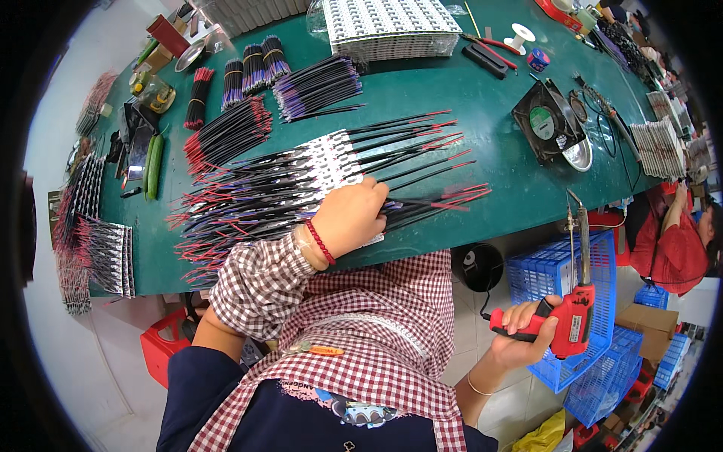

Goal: The person finishes soldering wires to a board using a hot tool, sets the completed board aside, positions a bundle of wires onto a new board, and solders the wires to the board with the tool.

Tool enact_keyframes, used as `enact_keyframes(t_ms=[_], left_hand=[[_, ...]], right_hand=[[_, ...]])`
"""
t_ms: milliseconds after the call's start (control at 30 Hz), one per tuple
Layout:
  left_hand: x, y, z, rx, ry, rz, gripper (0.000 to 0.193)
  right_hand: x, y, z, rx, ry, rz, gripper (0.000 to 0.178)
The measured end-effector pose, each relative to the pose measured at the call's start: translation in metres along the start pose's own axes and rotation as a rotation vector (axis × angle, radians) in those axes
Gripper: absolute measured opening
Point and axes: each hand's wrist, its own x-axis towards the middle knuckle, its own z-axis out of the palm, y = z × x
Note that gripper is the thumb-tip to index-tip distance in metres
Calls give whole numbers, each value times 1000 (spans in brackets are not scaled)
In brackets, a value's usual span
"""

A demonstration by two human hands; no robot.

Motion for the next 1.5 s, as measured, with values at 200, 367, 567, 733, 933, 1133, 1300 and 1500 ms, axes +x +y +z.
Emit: enact_keyframes(t_ms=[200, 367, 567, 733, 933, 1133, 1300, 1500], left_hand=[[-3, 9, -3, -80, -57, 5, 31], [-1, -2, 2, -81, -43, 61, 25], [-2, 2, -8, -105, -84, 43, 21], [-10, 8, -2, -11, -5, 81, 17], [-2, 2, -5, -65, -38, 121, 12], [-9, -17, -29, -489, -127, 52, 31], [-38, -18, -88, -998, 8, -97, 9], [-105, -52, -111, -944, 23, -331, 3]], right_hand=[[2, 1, 7, 11, 19, -6, 34], [3, 0, 4, 21, -68, 5, 34], [2, -3, 10, 21, 17, -16, 34], [0, -7, 13, 7, -2, -10, 35], [-3, -8, 12, 34, 4, -22, 35], [-3, -14, 21, 68, -95, 41, 35], [-11, 27, 92, 299, -137, 299, 43], [-21, 127, 170, 745, -281, 879, 38]])
